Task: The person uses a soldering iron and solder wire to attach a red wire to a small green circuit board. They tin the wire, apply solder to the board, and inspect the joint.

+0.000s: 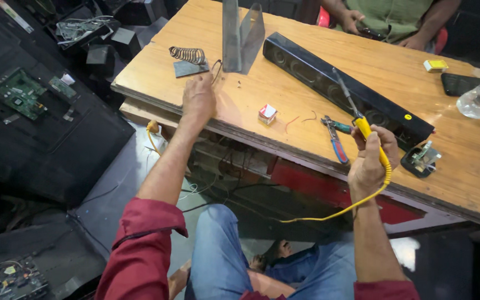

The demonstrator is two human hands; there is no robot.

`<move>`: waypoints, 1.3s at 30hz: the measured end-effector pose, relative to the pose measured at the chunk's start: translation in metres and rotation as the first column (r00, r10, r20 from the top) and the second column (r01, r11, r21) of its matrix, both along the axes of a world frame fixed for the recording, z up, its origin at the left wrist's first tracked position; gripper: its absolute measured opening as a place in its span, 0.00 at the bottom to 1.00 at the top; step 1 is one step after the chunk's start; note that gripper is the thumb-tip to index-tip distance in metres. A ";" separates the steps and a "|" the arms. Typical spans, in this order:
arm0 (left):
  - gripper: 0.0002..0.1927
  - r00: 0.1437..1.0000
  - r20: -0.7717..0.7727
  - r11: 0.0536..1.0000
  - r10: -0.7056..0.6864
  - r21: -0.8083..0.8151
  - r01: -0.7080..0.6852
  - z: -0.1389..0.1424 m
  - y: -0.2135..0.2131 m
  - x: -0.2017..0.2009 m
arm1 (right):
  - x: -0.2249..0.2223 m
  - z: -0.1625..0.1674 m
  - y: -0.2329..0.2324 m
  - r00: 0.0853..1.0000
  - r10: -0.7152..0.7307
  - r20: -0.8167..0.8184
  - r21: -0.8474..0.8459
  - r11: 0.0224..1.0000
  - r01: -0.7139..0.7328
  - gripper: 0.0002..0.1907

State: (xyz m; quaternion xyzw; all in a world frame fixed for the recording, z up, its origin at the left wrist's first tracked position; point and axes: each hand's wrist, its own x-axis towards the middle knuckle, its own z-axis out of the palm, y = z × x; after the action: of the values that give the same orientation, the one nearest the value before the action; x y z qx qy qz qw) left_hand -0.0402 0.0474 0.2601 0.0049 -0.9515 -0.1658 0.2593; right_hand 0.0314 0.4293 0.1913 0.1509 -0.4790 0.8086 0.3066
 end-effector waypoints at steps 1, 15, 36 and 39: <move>0.16 1.000 -0.024 1.000 -0.004 0.023 0.005 0.000 -0.002 -0.001 | 0.002 0.004 -0.002 1.000 -0.008 -0.016 0.032 0.999 0.009 0.08; 0.09 0.922 -0.359 0.908 -0.144 0.323 0.268 -0.008 -0.020 0.048 | 0.021 0.048 -0.045 0.868 -0.246 -0.431 0.668 0.560 0.491 0.08; 0.06 0.815 -0.010 0.432 -0.579 0.844 0.317 0.004 0.059 0.175 | 0.083 0.084 -0.063 0.938 -0.005 -0.346 0.875 0.360 0.324 0.12; 0.09 0.720 -0.067 0.152 -0.691 0.960 0.235 -0.001 0.055 0.173 | 0.096 0.084 -0.060 0.944 -0.054 -0.325 0.856 0.407 0.318 0.10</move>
State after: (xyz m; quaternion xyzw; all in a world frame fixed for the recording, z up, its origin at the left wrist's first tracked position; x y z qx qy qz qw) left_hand 0.1326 0.1026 0.2595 -0.1166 -0.6557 -0.7439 -0.0557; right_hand 0.1271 0.3694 0.2755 0.3348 -0.8073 0.3625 0.3238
